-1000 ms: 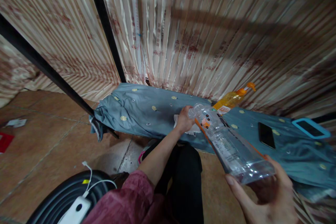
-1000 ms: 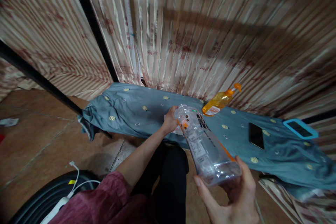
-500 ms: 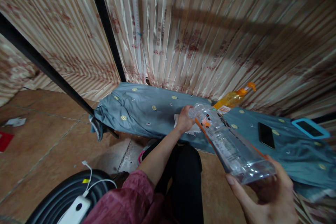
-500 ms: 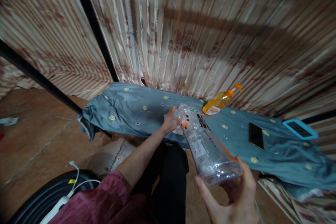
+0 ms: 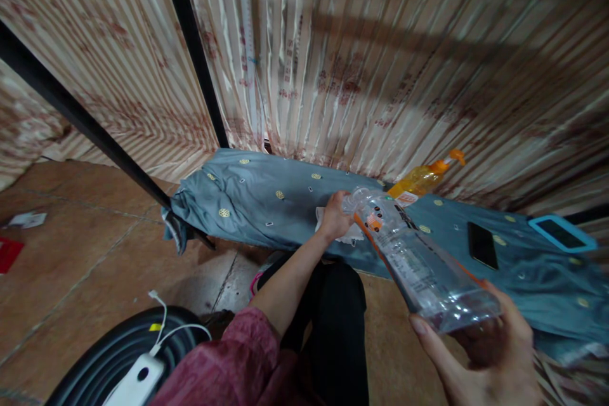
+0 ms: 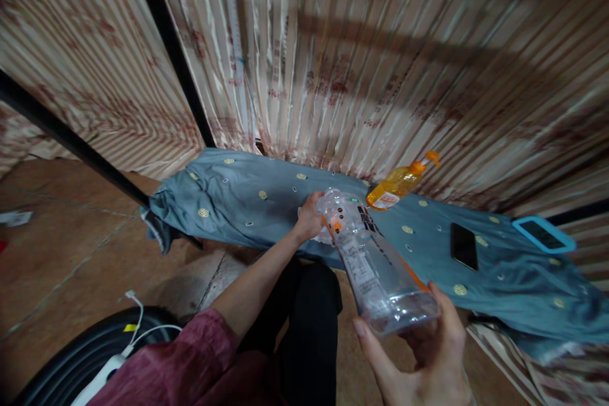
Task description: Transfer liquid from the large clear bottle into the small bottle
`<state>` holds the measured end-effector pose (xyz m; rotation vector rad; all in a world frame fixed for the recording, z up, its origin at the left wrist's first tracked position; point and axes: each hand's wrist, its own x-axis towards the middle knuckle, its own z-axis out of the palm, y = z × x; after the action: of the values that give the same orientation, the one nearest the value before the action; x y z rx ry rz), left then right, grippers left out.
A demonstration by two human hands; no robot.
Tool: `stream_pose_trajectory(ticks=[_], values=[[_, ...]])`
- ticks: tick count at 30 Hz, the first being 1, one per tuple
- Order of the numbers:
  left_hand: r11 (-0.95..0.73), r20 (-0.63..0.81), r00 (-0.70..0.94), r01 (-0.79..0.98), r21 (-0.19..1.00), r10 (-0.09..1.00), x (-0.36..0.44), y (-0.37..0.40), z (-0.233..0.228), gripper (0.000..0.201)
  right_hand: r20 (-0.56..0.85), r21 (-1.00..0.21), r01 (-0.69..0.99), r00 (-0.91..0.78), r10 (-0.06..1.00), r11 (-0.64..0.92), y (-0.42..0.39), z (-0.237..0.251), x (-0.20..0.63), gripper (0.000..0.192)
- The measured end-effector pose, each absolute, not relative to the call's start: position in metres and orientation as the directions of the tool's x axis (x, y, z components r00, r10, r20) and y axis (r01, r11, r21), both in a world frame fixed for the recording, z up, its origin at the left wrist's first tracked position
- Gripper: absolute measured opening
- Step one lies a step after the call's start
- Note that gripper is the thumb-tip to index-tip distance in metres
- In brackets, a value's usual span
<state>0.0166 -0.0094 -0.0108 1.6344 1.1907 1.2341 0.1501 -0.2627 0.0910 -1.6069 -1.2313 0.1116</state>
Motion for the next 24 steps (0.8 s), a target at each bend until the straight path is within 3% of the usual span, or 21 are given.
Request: stream_pose_trajectory(ticks=[24], values=[[-0.246,0.224,0.112,0.257,0.935,0.968,0.0159,-0.0117,-0.0052,0.046,0.514,-0.719,0.684,0.407,0.755,0.122,-0.2609,0.0969,0.1506,0.111]])
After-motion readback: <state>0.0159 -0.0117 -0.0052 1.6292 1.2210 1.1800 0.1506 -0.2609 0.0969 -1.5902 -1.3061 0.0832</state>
